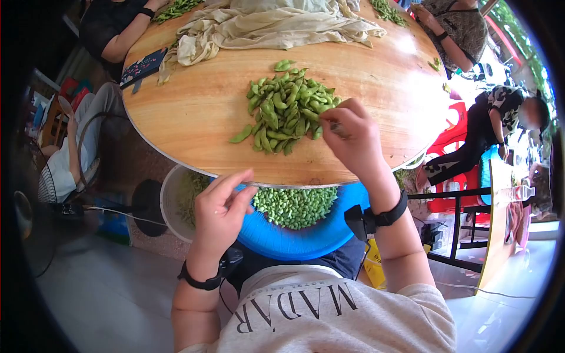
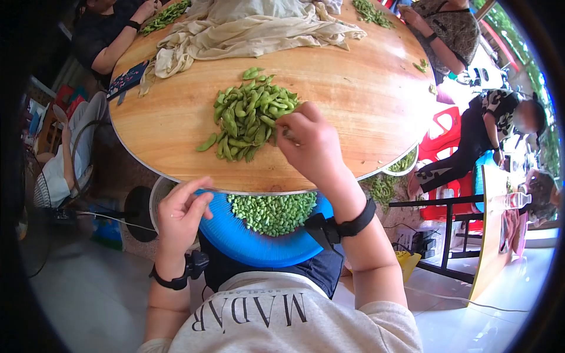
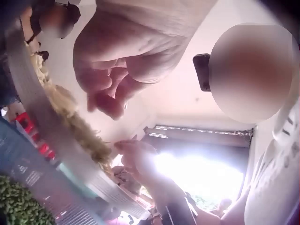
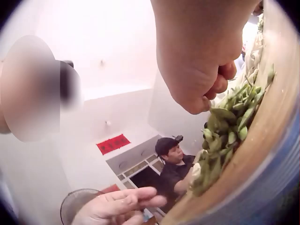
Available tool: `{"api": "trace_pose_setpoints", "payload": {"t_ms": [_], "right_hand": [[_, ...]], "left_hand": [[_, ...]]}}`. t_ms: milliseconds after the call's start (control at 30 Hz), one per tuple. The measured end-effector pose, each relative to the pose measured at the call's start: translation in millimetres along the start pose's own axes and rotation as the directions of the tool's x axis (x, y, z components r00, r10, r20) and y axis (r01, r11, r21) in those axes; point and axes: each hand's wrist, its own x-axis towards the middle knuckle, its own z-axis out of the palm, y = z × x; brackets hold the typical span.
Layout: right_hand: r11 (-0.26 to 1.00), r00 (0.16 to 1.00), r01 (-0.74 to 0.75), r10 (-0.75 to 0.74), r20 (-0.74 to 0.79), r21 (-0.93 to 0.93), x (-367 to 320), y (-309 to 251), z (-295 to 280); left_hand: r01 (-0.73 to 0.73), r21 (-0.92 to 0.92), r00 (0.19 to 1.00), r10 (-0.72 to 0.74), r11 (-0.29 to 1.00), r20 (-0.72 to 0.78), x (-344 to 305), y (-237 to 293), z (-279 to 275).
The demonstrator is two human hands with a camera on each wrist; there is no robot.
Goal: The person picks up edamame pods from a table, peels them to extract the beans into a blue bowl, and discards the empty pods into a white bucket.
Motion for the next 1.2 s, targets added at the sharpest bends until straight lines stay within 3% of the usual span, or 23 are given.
{"api": "trace_pose_setpoints", "payload": {"t_ms": [67,167,200,300,400,433,533,567,633,667,767,900,1033,1100,1200], "right_hand": [[0.997,0.998,-0.046,0.048,-0.042,0.06,2.5,-0.6,-9.1],[0.976,0.986,-0.162,0.154,0.067,0.142,-4.4,-1.5,-8.1],[0.994,0.996,-0.049,0.042,0.076,0.095,-5.6,-1.3,-6.7],[0.984,0.988,-0.033,0.059,0.144,-0.173,-6.7,-7.0,0.7],[0.998,0.998,-0.007,0.011,0.056,-0.067,-1.6,6.9,0.2],[0.995,0.997,-0.069,0.067,0.035,0.073,2.6,8.4,-5.9],[0.994,0.991,-0.1,0.096,0.096,0.04,7.3,11.9,-17.2],[0.992,0.985,-0.125,0.123,0.117,0.007,6.2,13.6,-19.3],[0.99,0.981,-0.141,0.142,0.129,-0.02,4.1,15.2,-21.1],[0.991,0.983,-0.137,0.137,0.123,-0.013,0.7,15.6,-20.4],[0.989,0.981,-0.146,0.143,0.134,0.009,-9.1,17.9,-19.2],[0.974,0.971,-0.215,0.206,0.125,0.068,-17.6,10.7,-32.8],[0.85,0.917,-0.399,0.362,0.168,0.344,-19.4,3.5,-43.0],[0.754,0.877,-0.48,0.419,0.234,0.448,-21.1,-0.3,-47.4],[0.765,0.862,-0.506,0.426,0.276,0.399,-25.4,1.7,-48.0]], "left_hand": [[-0.081,-0.013,0.997,0.081,0.997,-0.005,15.8,18.9,14.5],[-0.193,-0.097,0.98,0.196,0.976,0.022,41.3,9.7,35.9],[-0.178,-0.089,0.984,0.18,0.98,0.014,44.9,8.1,41.7],[-0.104,-0.129,0.993,0.111,0.986,0.047,47.3,8.0,52.3],[-0.069,-0.119,0.995,0.076,0.991,0.058,46.6,14.3,52.6],[-0.096,-0.101,0.994,0.1,0.99,0.036,48.8,15.9,50.3],[-0.152,-0.046,0.988,0.152,0.987,-0.012,57.1,18.8,47.3],[-0.34,0.116,0.939,0.343,0.933,-0.007,64.8,18.6,49.8],[-0.639,0.409,0.737,0.671,0.651,0.084,81.5,17.6,55.9],[-0.599,0.431,0.776,0.622,0.675,0.105,83.4,21.5,63.5],[-0.531,0.692,0.832,0.457,0.489,0.315,96.7,22.1,74.0],[-0.484,0.735,0.855,0.436,0.476,0.28,103.9,15.9,80.8],[-0.515,0.614,0.822,0.547,0.599,0.155,108.0,14.5,76.6],[-0.482,0.664,0.864,0.433,0.571,0.255,106.1,12.6,73.2],[-0.463,0.738,0.88,0.352,0.49,0.318,105.9,16.1,75.2]]}}
